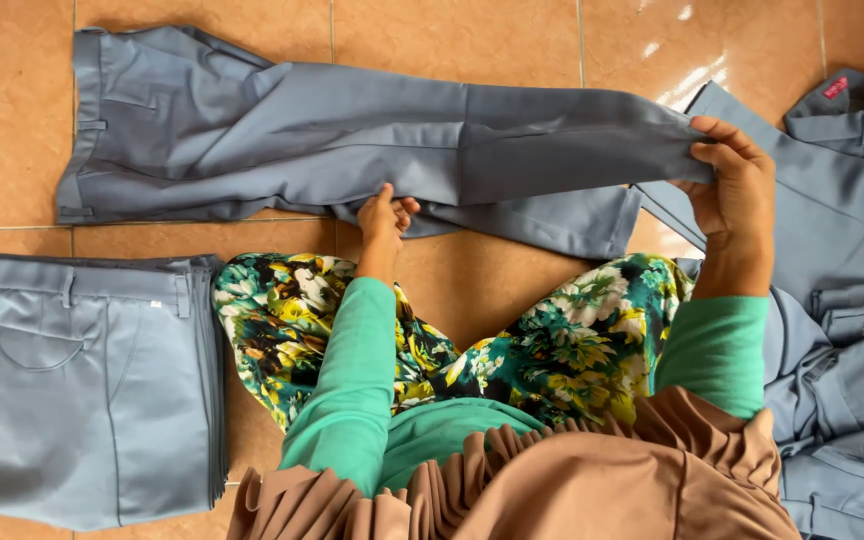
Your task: The person sits on a tiled floor and folds several pairs of gray trousers by hand. They smooth the fabric, fold the legs together, and then fold the pants into compact rectangles, stacking them as they finish.
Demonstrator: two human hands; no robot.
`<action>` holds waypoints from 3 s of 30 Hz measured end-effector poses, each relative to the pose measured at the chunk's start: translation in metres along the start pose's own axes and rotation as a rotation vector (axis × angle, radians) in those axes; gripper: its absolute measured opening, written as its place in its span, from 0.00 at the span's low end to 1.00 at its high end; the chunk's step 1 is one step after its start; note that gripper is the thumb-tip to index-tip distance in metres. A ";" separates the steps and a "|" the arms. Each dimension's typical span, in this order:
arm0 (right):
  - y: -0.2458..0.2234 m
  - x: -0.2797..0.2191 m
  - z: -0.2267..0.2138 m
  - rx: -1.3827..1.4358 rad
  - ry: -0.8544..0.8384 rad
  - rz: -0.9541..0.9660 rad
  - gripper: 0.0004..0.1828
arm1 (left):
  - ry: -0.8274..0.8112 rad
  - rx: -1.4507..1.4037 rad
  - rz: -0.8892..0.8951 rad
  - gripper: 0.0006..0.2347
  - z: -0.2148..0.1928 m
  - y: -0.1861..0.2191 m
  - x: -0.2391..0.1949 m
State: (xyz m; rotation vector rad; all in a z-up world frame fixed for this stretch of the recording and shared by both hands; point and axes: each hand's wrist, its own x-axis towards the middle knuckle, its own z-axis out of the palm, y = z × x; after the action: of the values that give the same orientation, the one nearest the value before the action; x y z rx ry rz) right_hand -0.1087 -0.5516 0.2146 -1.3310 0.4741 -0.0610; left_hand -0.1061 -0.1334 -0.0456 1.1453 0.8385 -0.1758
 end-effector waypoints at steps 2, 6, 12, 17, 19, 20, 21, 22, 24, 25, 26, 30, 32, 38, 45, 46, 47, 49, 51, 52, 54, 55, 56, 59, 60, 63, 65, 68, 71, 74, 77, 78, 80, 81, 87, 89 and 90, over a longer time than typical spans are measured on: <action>-0.006 -0.009 -0.014 -0.063 -0.002 -0.059 0.17 | 0.088 -0.331 0.005 0.11 -0.005 0.005 0.006; 0.056 0.011 -0.082 -0.363 0.000 -0.099 0.21 | 0.114 -0.422 0.000 0.11 -0.034 0.015 -0.051; 0.149 0.044 -0.130 -0.867 -0.047 0.176 0.34 | 0.042 0.058 -0.209 0.12 -0.067 -0.054 -0.023; 0.151 0.063 -0.110 -0.837 -0.021 0.328 0.42 | 0.133 -0.025 -0.114 0.30 -0.039 -0.031 -0.055; 0.145 0.059 -0.091 -0.889 -0.013 0.353 0.42 | 0.185 -0.060 -0.078 0.28 -0.027 -0.026 -0.061; 0.141 0.060 -0.079 -0.939 -0.007 0.371 0.41 | 0.237 -0.098 -0.035 0.27 -0.022 -0.021 -0.063; 0.145 0.061 -0.079 -0.939 -0.012 0.369 0.41 | 0.240 -0.100 -0.033 0.27 -0.022 -0.032 -0.044; 0.148 0.064 -0.078 -0.887 0.001 0.353 0.39 | 0.262 -0.108 -0.029 0.25 -0.021 -0.041 -0.023; 0.146 0.059 -0.071 -0.836 0.012 0.337 0.37 | 0.284 -0.118 -0.026 0.23 -0.019 -0.043 -0.006; 0.142 0.052 -0.067 -0.683 0.039 0.296 0.35 | 0.257 -0.233 -0.088 0.26 -0.018 -0.036 -0.011; 0.137 0.046 -0.063 -0.529 0.068 0.254 0.33 | 0.227 -0.346 -0.151 0.30 -0.015 -0.029 -0.015; 0.138 0.066 -0.067 -0.208 0.094 0.204 0.31 | 0.022 -0.539 -0.059 0.31 -0.008 0.053 -0.072; 0.145 0.078 -0.074 -0.148 0.106 0.196 0.28 | -0.164 -0.766 -0.023 0.19 -0.019 0.078 -0.075; 0.174 0.074 -0.054 -0.381 0.053 0.378 0.41 | 0.026 -0.236 -0.122 0.30 -0.044 0.052 -0.024; 0.155 0.034 0.006 -0.403 0.028 0.316 0.58 | -0.071 -0.522 -0.151 0.34 -0.022 0.089 -0.047; 0.166 0.052 -0.004 -0.362 0.008 0.166 0.51 | -0.093 -0.609 -0.088 0.34 -0.020 0.103 -0.046; 0.178 0.071 -0.015 -0.319 -0.012 0.016 0.46 | -0.115 -0.694 -0.023 0.35 -0.018 0.118 -0.045; 0.163 0.086 -0.016 -0.247 -0.028 -0.072 0.44 | -0.133 -0.773 0.026 0.35 -0.033 0.139 -0.041; 0.146 0.091 -0.004 -0.168 -0.045 -0.165 0.41 | -0.158 -0.851 0.083 0.36 -0.046 0.151 -0.036; 0.138 0.085 0.006 -0.167 -0.031 -0.200 0.39 | -0.141 -0.860 0.106 0.34 -0.054 0.148 -0.035; 0.147 0.079 0.017 -0.166 -0.017 -0.233 0.38 | -0.120 -0.869 0.129 0.33 -0.069 0.133 -0.032; 0.164 0.079 0.017 -0.327 0.024 -0.244 0.36 | -0.028 -0.837 0.075 0.35 -0.076 0.121 -0.031; 0.180 0.080 0.016 -0.490 0.066 -0.256 0.34 | 0.062 -0.805 0.020 0.37 -0.081 0.108 -0.029; 0.264 0.109 -0.041 -1.028 0.130 -0.148 0.26 | 0.269 -0.298 -0.127 0.39 -0.087 0.034 0.006; 0.257 0.104 -0.038 -1.026 0.133 -0.149 0.26 | 0.267 -0.297 -0.126 0.39 -0.085 0.036 -0.001; 0.234 0.070 -0.032 -1.325 0.119 -0.252 0.24 | 0.154 0.049 -0.109 0.35 -0.081 0.030 -0.032; 0.203 0.051 -0.012 -1.427 0.152 -0.266 0.24 | -0.144 0.798 -0.164 0.33 -0.068 0.033 -0.047; 0.244 0.091 -0.040 -1.349 0.185 -0.251 0.26 | -0.391 0.694 -0.317 0.31 -0.033 0.057 -0.123; 0.211 0.085 -0.023 -0.161 0.128 0.145 0.49 | -0.609 0.376 -0.336 0.30 -0.007 0.005 -0.132; 0.121 0.038 0.011 0.211 0.050 0.123 0.43 | -0.728 0.174 -0.420 0.41 0.031 -0.007 -0.159; 0.051 -0.009 0.033 0.276 0.038 0.123 0.41 | -0.623 -0.202 -0.461 0.42 0.061 -0.029 -0.148; 0.047 -0.014 0.030 0.274 0.041 0.118 0.41 | -0.629 -0.202 -0.462 0.42 0.060 -0.038 -0.132; 0.039 -0.023 0.024 0.330 0.078 0.172 0.37 | -0.543 -0.679 -0.351 0.43 0.056 -0.054 -0.098; 0.043 -0.017 0.009 0.329 0.081 0.167 0.37 | -0.548 -0.679 -0.353 0.43 0.051 -0.044 -0.088; 0.081 0.021 -0.056 0.623 0.087 0.261 0.45 | -0.494 -0.955 -0.169 0.35 0.018 0.031 -0.059; 0.080 0.024 -0.053 0.694 0.104 0.288 0.41 | -0.428 -0.966 -0.197 0.24 0.014 0.047 -0.042; 0.076 0.030 -0.047 0.691 0.100 0.291 0.41 | -0.425 -0.969 -0.195 0.24 0.014 0.057 -0.027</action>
State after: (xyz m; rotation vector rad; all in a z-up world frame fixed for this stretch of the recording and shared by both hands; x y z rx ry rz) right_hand -0.1154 -0.5847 0.1268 -0.5767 0.6545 -0.0441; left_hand -0.0878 -0.1280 0.0160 0.1024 0.5333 -0.1379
